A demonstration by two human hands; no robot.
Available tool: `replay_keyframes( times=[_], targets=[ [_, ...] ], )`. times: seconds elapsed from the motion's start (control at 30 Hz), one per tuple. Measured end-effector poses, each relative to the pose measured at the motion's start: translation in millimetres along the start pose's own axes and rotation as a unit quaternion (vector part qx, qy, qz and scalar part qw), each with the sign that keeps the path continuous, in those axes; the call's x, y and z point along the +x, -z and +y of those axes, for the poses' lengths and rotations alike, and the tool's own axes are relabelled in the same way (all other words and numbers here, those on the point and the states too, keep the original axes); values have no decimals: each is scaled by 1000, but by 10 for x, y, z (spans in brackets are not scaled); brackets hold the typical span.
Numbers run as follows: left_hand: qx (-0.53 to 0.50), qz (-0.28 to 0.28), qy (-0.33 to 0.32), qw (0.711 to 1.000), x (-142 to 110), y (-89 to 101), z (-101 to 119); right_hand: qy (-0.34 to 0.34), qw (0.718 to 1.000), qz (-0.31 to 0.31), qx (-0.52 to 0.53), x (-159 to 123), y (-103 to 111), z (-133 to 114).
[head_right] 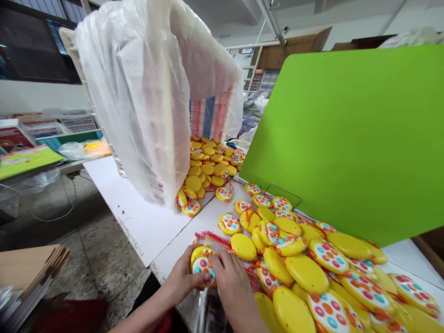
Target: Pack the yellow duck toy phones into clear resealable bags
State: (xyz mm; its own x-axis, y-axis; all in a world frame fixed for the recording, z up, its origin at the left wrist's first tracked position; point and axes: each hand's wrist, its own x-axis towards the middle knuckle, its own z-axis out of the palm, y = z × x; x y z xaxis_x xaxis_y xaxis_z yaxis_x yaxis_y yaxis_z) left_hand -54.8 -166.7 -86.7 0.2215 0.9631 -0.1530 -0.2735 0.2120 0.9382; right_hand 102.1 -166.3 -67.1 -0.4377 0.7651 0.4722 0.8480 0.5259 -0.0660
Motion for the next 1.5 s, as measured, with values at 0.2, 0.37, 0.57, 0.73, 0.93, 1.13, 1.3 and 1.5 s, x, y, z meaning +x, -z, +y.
replay_keyframes(
  times=[0.2,0.37,0.57,0.73,0.93,1.13,1.3,1.5],
  targets=[
    [-14,-10,31,999,-23,-7,61,49,999,-19,2,-13,-84,114],
    [-32,3,54,998,-22,-2,85,4,997,-18,81,-40,-64,132],
    [55,6,40,998,-24,-9,104,-1,995,16,97,-26,34,47],
    [124,12,16,992,-52,-42,193,9,997,5,78,22,101,-60],
    [161,-1,-19,987,-73,-39,224,20,998,-9,58,32,123,-94],
    [204,-3,-22,979,-89,-48,252,18,999,-7,29,32,126,-100],
    [229,-7,-22,973,-78,-25,206,39,999,-15,21,40,111,-80],
    [198,-38,28,979,-88,-22,206,54,998,-17,22,83,114,-71]
  ],
)
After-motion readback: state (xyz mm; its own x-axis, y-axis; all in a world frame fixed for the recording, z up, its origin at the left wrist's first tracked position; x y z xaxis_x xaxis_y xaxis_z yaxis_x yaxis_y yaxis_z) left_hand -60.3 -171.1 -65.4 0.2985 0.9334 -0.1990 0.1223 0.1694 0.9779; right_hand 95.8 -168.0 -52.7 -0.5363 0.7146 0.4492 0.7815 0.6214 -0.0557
